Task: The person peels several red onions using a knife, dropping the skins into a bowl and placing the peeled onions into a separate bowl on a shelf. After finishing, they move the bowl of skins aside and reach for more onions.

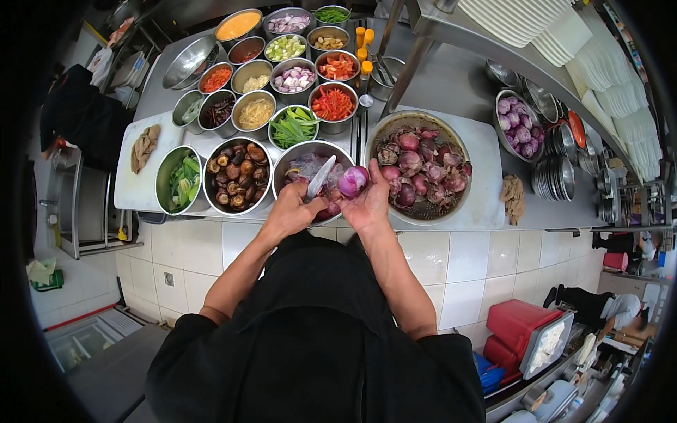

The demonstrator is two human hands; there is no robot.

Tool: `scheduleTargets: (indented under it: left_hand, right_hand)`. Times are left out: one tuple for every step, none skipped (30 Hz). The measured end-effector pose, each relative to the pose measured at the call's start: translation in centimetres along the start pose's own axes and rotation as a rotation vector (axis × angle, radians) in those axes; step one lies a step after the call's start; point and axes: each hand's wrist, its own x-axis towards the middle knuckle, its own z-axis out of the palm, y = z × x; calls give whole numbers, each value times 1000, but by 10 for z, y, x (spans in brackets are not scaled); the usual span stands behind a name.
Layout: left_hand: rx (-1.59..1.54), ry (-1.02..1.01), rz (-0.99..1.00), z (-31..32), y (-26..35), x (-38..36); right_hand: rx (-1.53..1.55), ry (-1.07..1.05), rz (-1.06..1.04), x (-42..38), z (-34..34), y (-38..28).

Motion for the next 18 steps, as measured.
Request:
scheduleTargets:
  left_hand:
    - [-6,-10,-1,1,1,0]
    - [-12,-19,-3,1,2,1]
    - [-18,-29,-5,1,3,1]
    - [-13,-31,-10,1,5,0]
    - [-8,-33,-15,0,9,-1]
    - [-3,-36,-20,0,11,-1]
    - [-10,-28,-5,0,10,-1]
    - [-17,-21,10,1,9,0]
    - [-24,-14,24,2,8,0]
    - [-2,-21,11,1,9,0]
    - [19,-28,-3,0,11,0]
    - [41,-35,-16,-1,13,-1]
    - [20,-25,-19,-2,15,-1]
    - [-1,-15,-22,-1,17,-1]
    - [-22,-4,-25,-1,19,-1]
    - [-13,6,-28,-2,23,-2]
    - [-3,16,-32,-3,27,-3]
    - [6,27,-36,-3,29,-3]
  right_hand:
    - [-6,1,-3,2,-2,1]
    - [-12,2,-7,5,-5,2]
    - [-18,3,-10,6,-6,2]
    - [-19,-10,-20,6,-6,3]
    - [-19,-22,-30,5,-6,3]
    - [-20,-33,-40,4,-6,3]
    - [-22,-34,-55,5,-6,4]
    - [-23,-34,-70,7,-8,4]
    - [-24,-35,-85,9,-10,5]
    - [-30,-40,-81,10,-11,6]
    - [-36,-45,-76,12,-12,6]
    - [-43,-50,-71,13,-13,6]
    - [-45,-52,-78,13,-12,7]
    - [-48,-54,-85,14,-12,8]
    - [-51,-56,-92,14,-12,9]
    - [-44,-72,-87,14,-13,8]
    - [-37,-88,-81,14,-13,8]
    - [-30,-104,-75,15,-14,8]
